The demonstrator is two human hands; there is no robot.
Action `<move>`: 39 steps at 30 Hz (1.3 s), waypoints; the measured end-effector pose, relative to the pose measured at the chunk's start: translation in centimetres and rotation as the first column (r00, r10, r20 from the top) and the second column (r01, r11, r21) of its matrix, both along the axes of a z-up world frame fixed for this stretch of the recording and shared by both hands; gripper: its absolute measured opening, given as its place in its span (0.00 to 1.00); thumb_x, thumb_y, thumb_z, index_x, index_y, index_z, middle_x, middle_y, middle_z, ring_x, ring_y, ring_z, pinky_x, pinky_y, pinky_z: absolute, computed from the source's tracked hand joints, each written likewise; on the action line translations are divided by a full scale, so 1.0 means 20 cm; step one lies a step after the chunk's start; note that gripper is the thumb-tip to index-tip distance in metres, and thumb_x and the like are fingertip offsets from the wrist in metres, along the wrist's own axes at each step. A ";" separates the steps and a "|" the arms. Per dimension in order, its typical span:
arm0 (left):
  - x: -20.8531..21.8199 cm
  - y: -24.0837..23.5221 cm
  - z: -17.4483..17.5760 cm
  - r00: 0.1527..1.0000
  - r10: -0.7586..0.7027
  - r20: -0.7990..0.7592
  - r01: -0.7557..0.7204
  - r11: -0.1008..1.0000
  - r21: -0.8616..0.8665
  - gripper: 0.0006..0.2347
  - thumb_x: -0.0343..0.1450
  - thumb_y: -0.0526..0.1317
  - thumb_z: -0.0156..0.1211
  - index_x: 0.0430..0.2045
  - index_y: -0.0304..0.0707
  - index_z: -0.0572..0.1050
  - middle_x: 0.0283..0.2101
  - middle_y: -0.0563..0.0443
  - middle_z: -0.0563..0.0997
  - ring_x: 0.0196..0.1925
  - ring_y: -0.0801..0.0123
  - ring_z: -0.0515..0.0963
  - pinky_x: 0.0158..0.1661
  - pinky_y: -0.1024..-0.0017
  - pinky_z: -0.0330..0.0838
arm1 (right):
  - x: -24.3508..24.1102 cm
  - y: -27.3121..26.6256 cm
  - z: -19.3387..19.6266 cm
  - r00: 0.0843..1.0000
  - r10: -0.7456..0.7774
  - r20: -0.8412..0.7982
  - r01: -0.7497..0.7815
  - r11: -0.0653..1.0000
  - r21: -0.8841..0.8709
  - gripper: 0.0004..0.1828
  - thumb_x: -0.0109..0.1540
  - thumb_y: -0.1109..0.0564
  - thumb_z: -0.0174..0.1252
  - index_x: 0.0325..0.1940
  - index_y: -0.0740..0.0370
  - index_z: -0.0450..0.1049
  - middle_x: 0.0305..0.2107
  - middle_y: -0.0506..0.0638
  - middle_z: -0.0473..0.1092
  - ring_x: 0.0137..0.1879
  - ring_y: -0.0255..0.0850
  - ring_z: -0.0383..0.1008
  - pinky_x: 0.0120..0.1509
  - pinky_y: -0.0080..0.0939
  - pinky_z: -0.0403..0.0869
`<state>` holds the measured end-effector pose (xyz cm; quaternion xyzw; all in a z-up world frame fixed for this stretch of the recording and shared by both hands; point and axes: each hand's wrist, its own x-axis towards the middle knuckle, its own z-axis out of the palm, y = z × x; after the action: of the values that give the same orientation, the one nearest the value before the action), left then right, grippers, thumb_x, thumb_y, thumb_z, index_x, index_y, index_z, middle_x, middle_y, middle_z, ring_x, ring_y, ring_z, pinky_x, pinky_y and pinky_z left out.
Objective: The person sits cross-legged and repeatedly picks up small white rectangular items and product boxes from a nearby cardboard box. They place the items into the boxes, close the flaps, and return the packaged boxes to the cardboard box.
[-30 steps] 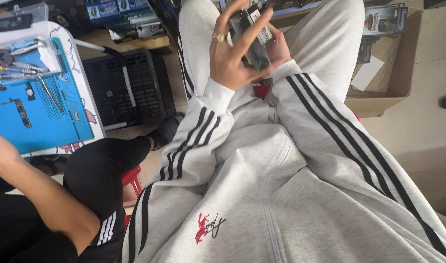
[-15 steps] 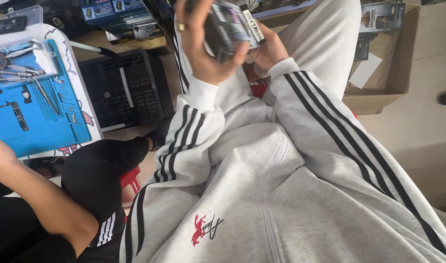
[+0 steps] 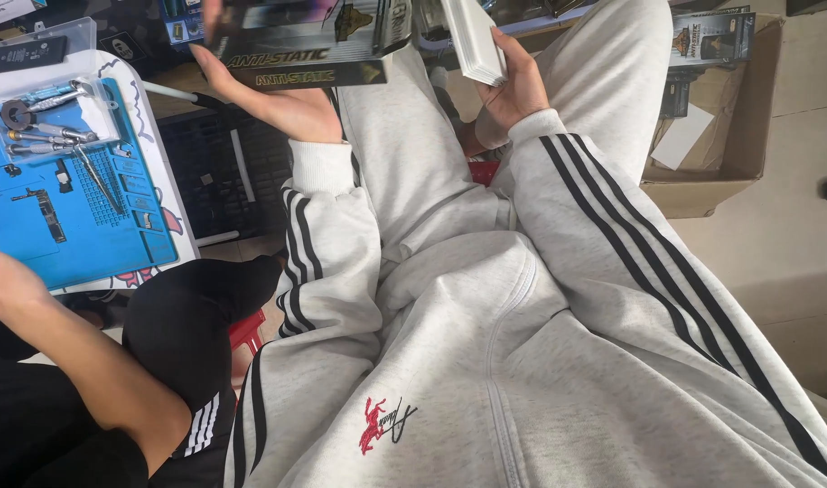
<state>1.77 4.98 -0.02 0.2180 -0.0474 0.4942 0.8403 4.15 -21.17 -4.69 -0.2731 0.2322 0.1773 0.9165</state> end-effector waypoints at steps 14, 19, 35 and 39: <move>-0.02 -0.02 -0.05 0.789 -0.589 -0.175 0.560 0.807 -0.186 0.28 0.72 0.62 0.48 0.41 0.34 0.83 0.45 0.37 0.84 0.51 0.49 0.81 0.56 0.50 0.72 | 0.01 0.00 0.01 0.996 -0.077 0.035 0.076 0.997 0.024 0.20 0.61 0.59 0.63 0.56 0.69 0.72 0.43 0.56 0.77 0.45 0.44 0.80 0.43 0.37 0.82; 0.02 -0.08 -0.11 0.523 -0.732 -0.437 0.552 0.681 -0.481 0.27 0.62 0.60 0.59 0.37 0.30 0.78 0.29 0.42 0.86 0.35 0.46 0.86 0.46 0.50 0.80 | 0.04 -0.04 -0.07 0.988 -0.156 0.015 0.156 0.988 -0.005 0.17 0.62 0.57 0.64 0.52 0.67 0.75 0.38 0.52 0.78 0.38 0.39 0.79 0.35 0.31 0.78; -0.09 -0.40 0.04 0.193 -0.494 -0.848 0.975 0.190 0.111 0.26 0.65 0.52 0.66 0.52 0.37 0.71 0.44 0.45 0.84 0.44 0.65 0.85 0.44 0.69 0.82 | -0.03 0.09 0.04 0.991 -0.038 0.128 0.058 0.985 -0.161 0.16 0.63 0.51 0.61 0.50 0.57 0.66 0.36 0.52 0.74 0.30 0.43 0.73 0.23 0.38 0.69; -0.11 -0.41 0.08 0.116 -0.430 -0.895 0.954 0.299 -0.020 0.23 0.63 0.52 0.66 0.46 0.36 0.80 0.46 0.49 0.86 0.48 0.66 0.85 0.50 0.71 0.79 | -0.04 0.12 0.07 0.990 -0.105 0.099 0.126 0.962 -0.243 0.23 0.61 0.54 0.63 0.59 0.50 0.65 0.37 0.51 0.74 0.36 0.44 0.73 0.24 0.41 0.63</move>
<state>-0.47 -3.31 1.67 0.5930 0.0674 -0.1976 0.7777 3.32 -18.86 -3.34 -0.3790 0.2290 0.0812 0.8929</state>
